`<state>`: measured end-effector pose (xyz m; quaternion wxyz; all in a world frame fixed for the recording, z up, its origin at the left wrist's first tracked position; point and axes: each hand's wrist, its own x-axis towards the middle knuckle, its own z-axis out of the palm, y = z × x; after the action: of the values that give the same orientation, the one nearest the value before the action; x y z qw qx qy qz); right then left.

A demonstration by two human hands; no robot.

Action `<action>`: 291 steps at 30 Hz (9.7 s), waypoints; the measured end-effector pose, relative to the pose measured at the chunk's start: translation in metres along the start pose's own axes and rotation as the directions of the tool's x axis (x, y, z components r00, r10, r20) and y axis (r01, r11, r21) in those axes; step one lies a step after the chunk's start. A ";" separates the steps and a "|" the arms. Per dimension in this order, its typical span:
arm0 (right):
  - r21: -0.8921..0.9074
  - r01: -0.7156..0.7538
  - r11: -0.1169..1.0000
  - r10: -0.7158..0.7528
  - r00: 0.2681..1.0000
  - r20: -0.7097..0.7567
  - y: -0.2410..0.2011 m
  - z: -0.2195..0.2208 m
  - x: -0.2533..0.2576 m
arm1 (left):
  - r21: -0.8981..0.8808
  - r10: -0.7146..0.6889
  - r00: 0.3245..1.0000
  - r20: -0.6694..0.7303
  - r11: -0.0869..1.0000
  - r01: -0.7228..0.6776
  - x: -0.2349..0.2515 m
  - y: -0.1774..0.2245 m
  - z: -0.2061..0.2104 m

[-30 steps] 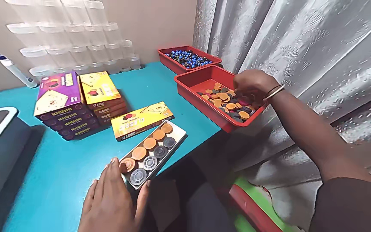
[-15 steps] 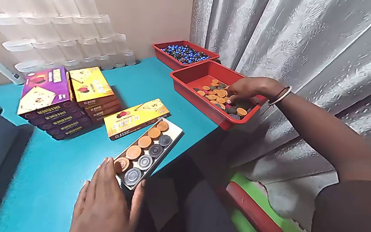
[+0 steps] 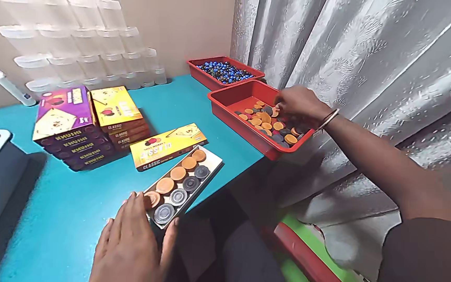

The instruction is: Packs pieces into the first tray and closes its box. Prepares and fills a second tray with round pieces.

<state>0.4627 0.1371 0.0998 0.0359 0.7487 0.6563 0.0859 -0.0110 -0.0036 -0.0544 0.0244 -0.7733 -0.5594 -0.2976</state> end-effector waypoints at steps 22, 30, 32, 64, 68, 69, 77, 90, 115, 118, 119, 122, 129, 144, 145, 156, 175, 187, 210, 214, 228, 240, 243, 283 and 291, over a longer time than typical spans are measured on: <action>0.089 0.270 0.959 -0.282 0.864 0.418 0.001 -0.002 -0.028 | 0.034 -0.015 0.998 -0.060 0.999 0.017 0.000 0.003 0.004; -0.085 0.243 0.966 -0.207 0.929 0.306 -0.011 0.001 -0.031 | 0.033 -0.025 0.996 -0.083 0.999 0.028 0.000 0.004 0.006; -0.137 0.171 0.976 -0.163 0.984 0.070 -0.031 -0.010 -0.044 | 0.042 -0.026 0.996 -0.089 0.999 0.030 0.001 0.004 0.006; 0.225 0.698 0.680 -0.629 0.713 -0.309 -0.158 -0.021 -0.057 | 0.064 -0.012 0.995 -0.094 0.998 0.018 0.001 0.003 0.007; -0.009 0.311 0.951 -0.305 0.927 -0.219 -0.088 -0.051 -0.048 | 0.042 -0.017 0.998 -0.055 0.999 0.019 0.000 0.002 0.005; -0.057 0.218 0.974 -0.223 0.967 -0.120 -0.066 -0.049 -0.043 | 0.035 -0.014 0.999 -0.045 0.999 0.016 0.000 0.002 0.004; -0.045 0.262 0.964 -0.257 0.961 0.103 -0.003 -0.005 -0.020 | 0.071 -0.031 0.998 -0.056 0.997 0.035 -0.001 0.001 0.007; -0.112 0.167 0.980 -0.180 0.976 -0.124 -0.059 -0.018 -0.034 | 0.084 -0.047 0.996 -0.073 0.995 0.053 -0.001 0.003 0.007; 0.070 0.611 0.789 -0.520 0.724 -0.454 -0.128 -0.016 -0.070 | 0.077 -0.031 0.992 -0.122 0.996 0.041 0.000 0.003 0.009; 0.043 0.741 0.670 -0.633 0.601 -0.488 -0.174 0.004 -0.083 | 0.077 -0.028 0.993 -0.111 0.996 0.036 -0.002 0.003 0.009; 0.019 0.766 0.643 -0.663 0.568 -0.488 -0.184 0.011 -0.083 | 0.077 -0.030 0.994 -0.107 0.996 0.038 -0.001 0.003 0.008; -0.021 0.794 0.607 -0.716 0.536 -0.447 -0.198 0.023 -0.084 | 0.071 -0.036 0.994 -0.104 0.997 0.043 -0.001 0.004 0.007; 0.000 0.778 0.628 -0.763 0.616 -0.194 -0.196 0.004 -0.085 | 0.049 -0.042 0.991 -0.127 0.998 0.049 0.000 0.006 0.006; 0.271 0.769 0.579 -0.810 0.580 0.084 -0.208 0.010 0.046 | -0.007 -0.071 0.991 -0.116 0.997 0.071 -0.003 0.006 0.003; 0.311 0.754 0.578 -0.806 0.586 0.077 -0.203 0.008 0.046 | -0.012 -0.070 0.990 -0.122 0.998 0.069 -0.004 0.006 0.004; 0.477 0.789 0.388 -0.910 0.410 0.061 -0.171 -0.005 -0.014 | -0.017 -0.070 0.988 -0.140 0.998 0.068 -0.003 0.007 0.003; -0.172 0.836 0.521 -0.853 0.504 -0.133 -0.188 0.027 -0.117 | 0.044 -0.021 0.999 -0.030 0.999 0.022 -0.002 0.005 -0.002; 0.086 0.383 0.920 -0.302 0.830 -0.470 -0.226 0.081 -0.148 | -0.241 0.252 0.962 0.105 0.945 -0.221 0.041 -0.052 -0.024; 0.348 0.787 0.509 -0.547 0.608 -0.575 -0.253 0.202 -0.204 | 0.219 -0.143 0.943 0.301 0.973 0.078 0.267 0.060 0.098; 0.455 0.719 0.525 -0.610 0.691 -0.387 -0.248 0.194 -0.199 | 0.209 -0.117 0.960 0.255 0.976 0.064 0.284 0.050 0.120; 0.580 0.612 0.537 -0.639 0.744 -0.193 -0.240 0.187 -0.190 | 0.507 -0.208 0.971 0.119 0.854 0.121 0.208 0.007 0.011; 0.360 0.710 0.605 -0.067 0.496 -0.866 -0.217 0.107 -0.196 | 0.304 0.306 0.905 -0.295 0.928 -0.215 0.018 0.099 0.015; 0.529 0.571 0.628 -0.210 0.779 -0.591 -0.207 0.073 -0.170 | 0.117 0.266 0.937 -0.225 0.963 -0.245 0.023 0.105 0.019; 0.651 0.757 0.061 -0.817 0.412 -0.403 -0.231 0.061 -0.074 | -0.152 0.057 0.958 -0.279 0.983 -0.103 0.008 -0.045 -0.011; 0.674 0.737 0.045 -0.811 0.421 -0.407 -0.231 0.059 -0.072 | -0.172 0.056 0.969 -0.239 0.980 -0.099 0.008 -0.045 -0.013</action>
<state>0.2388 0.1009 -0.0024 -0.2265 0.2074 0.9111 -0.2749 -0.0545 0.0145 -0.0529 0.0304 -0.7534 -0.4920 -0.4352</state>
